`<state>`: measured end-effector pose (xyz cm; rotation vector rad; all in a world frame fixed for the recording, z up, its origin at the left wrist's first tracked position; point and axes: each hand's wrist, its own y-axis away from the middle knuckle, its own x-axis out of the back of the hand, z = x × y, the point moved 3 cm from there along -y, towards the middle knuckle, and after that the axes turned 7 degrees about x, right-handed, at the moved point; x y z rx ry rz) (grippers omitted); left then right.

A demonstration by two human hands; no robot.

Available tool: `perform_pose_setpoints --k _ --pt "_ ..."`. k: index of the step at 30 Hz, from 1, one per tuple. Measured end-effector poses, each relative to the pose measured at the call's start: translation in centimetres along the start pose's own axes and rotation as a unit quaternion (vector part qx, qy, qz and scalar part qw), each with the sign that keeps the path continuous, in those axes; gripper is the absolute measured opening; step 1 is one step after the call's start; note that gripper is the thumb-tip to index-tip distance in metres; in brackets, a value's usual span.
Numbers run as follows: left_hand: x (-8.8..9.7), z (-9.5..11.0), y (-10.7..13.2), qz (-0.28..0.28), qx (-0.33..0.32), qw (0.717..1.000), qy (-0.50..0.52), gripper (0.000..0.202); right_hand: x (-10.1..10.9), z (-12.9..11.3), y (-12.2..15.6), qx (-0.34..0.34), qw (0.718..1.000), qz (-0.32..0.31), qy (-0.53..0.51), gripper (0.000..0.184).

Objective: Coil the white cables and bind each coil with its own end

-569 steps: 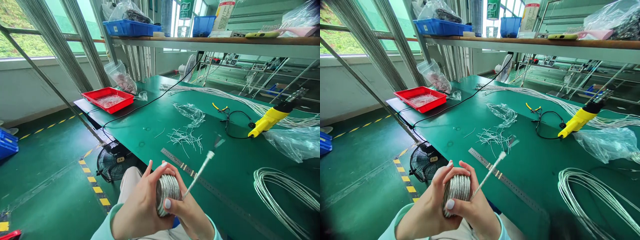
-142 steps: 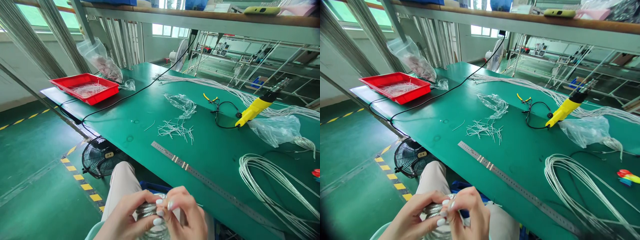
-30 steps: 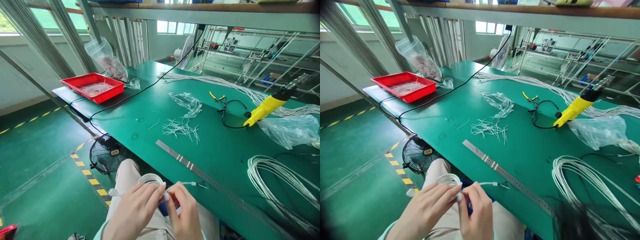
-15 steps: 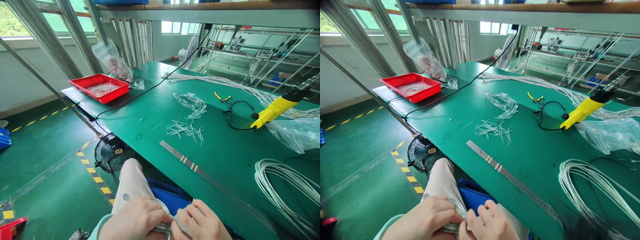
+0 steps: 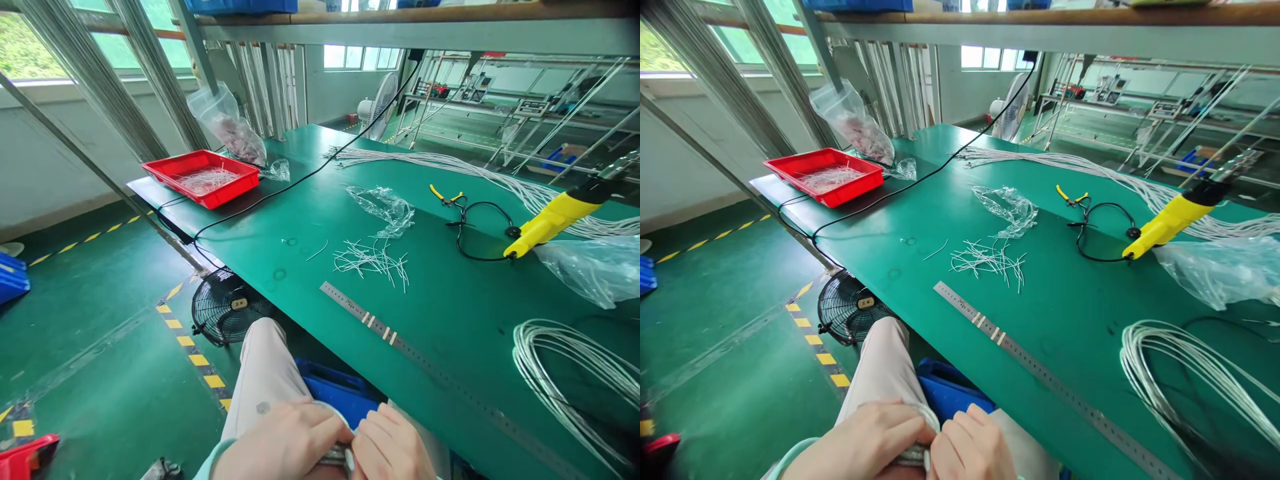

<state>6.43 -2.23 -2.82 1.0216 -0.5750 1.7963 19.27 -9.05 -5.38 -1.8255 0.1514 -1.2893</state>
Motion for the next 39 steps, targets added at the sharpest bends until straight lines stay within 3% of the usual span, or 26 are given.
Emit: perform_pose_setpoints --k 2,7,13,18,22,27,32,39 --pt "-0.1 0.3 -0.2 0.067 -0.009 0.997 -0.033 0.015 -0.1 0.0 0.0 -0.048 0.999 0.014 0.013 0.043" --pt "-0.5 1.3 -0.7 0.219 -0.020 0.971 -0.099 0.037 0.3 0.2 -0.6 -0.151 0.985 0.071 0.030 0.034" --pt "-0.3 2.1 -0.5 0.308 0.001 0.934 -0.181 0.036 -0.6 0.0 -1.0 -0.290 0.949 0.117 -0.025 0.039" --pt "-0.2 1.5 -0.3 0.292 0.002 0.936 -0.195 0.034 -1.1 0.1 -0.8 -0.350 0.927 0.129 -0.040 0.042" --pt "-0.1 0.6 -0.3 0.254 0.019 0.959 -0.123 0.031 -0.4 0.6 -0.9 -0.284 0.954 0.056 -0.079 0.041" --pt "0.2 -0.2 -0.5 0.193 -0.016 0.977 -0.088 0.042 0.7 1.1 -0.6 -0.097 0.995 -0.015 0.007 0.033" --pt "0.1 -0.5 -0.1 0.137 -0.035 0.989 -0.050 0.045 1.1 0.9 -0.3 0.006 0.998 -0.013 0.054 0.024" --pt "-0.3 -0.1 0.2 0.065 -0.054 0.996 -0.029 0.031 0.9 0.6 -0.4 0.076 0.996 -0.039 0.030 0.043"
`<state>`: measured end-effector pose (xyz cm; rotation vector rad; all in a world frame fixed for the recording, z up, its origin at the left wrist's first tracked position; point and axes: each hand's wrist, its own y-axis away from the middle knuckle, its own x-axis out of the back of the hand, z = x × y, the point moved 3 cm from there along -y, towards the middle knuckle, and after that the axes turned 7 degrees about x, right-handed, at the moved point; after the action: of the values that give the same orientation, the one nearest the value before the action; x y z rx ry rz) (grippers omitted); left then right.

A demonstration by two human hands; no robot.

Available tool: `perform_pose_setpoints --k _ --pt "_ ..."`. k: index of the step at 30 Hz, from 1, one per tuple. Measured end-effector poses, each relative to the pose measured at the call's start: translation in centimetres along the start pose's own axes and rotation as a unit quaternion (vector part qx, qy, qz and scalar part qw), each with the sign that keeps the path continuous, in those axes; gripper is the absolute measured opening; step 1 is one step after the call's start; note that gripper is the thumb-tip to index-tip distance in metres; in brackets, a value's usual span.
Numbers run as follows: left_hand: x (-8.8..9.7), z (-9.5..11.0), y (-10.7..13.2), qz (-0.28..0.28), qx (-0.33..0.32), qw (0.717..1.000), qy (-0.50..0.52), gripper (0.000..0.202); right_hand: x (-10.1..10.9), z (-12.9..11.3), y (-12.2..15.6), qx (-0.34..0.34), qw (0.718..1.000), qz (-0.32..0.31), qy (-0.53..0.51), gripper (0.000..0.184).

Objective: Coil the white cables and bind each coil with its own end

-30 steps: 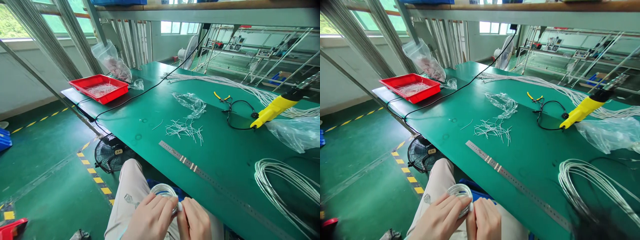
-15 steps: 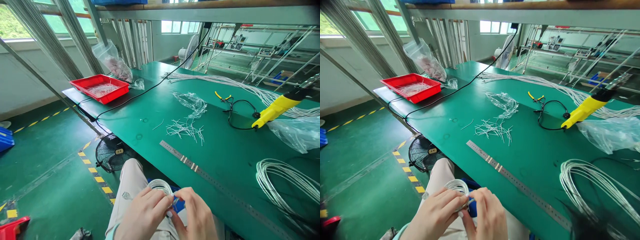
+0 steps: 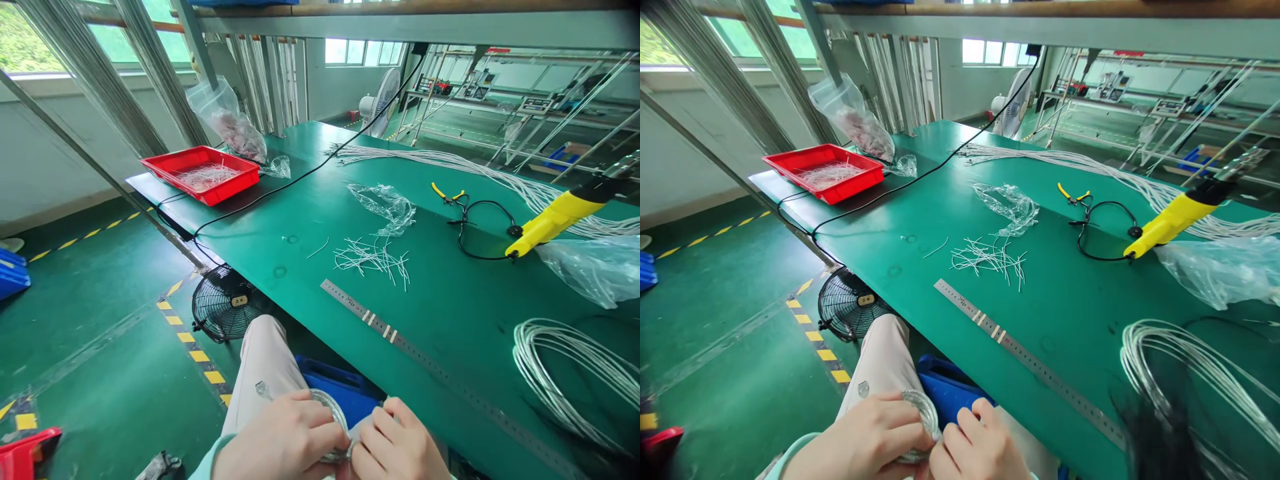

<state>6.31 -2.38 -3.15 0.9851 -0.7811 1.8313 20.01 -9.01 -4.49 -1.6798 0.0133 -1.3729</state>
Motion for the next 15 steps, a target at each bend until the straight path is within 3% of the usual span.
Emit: perform_pose_setpoints --k 3,6,8,10,11,12,13,15 --pt "0.0 0.2 -0.3 0.046 -0.021 0.998 -0.027 0.040 -0.3 -0.2 0.3 -0.026 0.998 0.033 -0.043 0.049" --pt "0.0 0.7 -0.6 0.097 -0.028 0.990 -0.093 0.041 -1.5 -0.9 0.9 -0.162 0.977 0.095 -0.097 0.052" --pt "0.0 1.2 -0.8 0.130 -0.020 0.980 -0.151 0.038 -3.1 -1.7 1.8 -0.323 0.922 0.127 -0.173 0.052" --pt "0.0 1.5 -0.9 0.160 -0.008 0.966 -0.202 0.036 -5.1 -2.7 3.0 -0.487 0.818 0.154 -0.265 0.051" --pt "0.0 1.6 -1.0 0.172 -0.003 0.961 -0.219 0.035 -5.9 -3.2 3.4 -0.535 0.772 0.168 -0.301 0.051" --pt "0.0 1.6 -1.0 0.175 0.000 0.959 -0.225 0.034 -6.4 -3.6 3.6 -0.564 0.743 0.174 -0.317 0.052" --pt "0.0 1.5 -1.0 0.170 0.001 0.961 -0.218 0.033 -6.4 -3.7 3.6 -0.572 0.735 0.173 -0.319 0.052" --pt "0.1 1.1 -1.0 0.146 -0.008 0.973 -0.177 0.035 -5.4 -3.2 3.1 -0.530 0.786 0.151 -0.281 0.052"
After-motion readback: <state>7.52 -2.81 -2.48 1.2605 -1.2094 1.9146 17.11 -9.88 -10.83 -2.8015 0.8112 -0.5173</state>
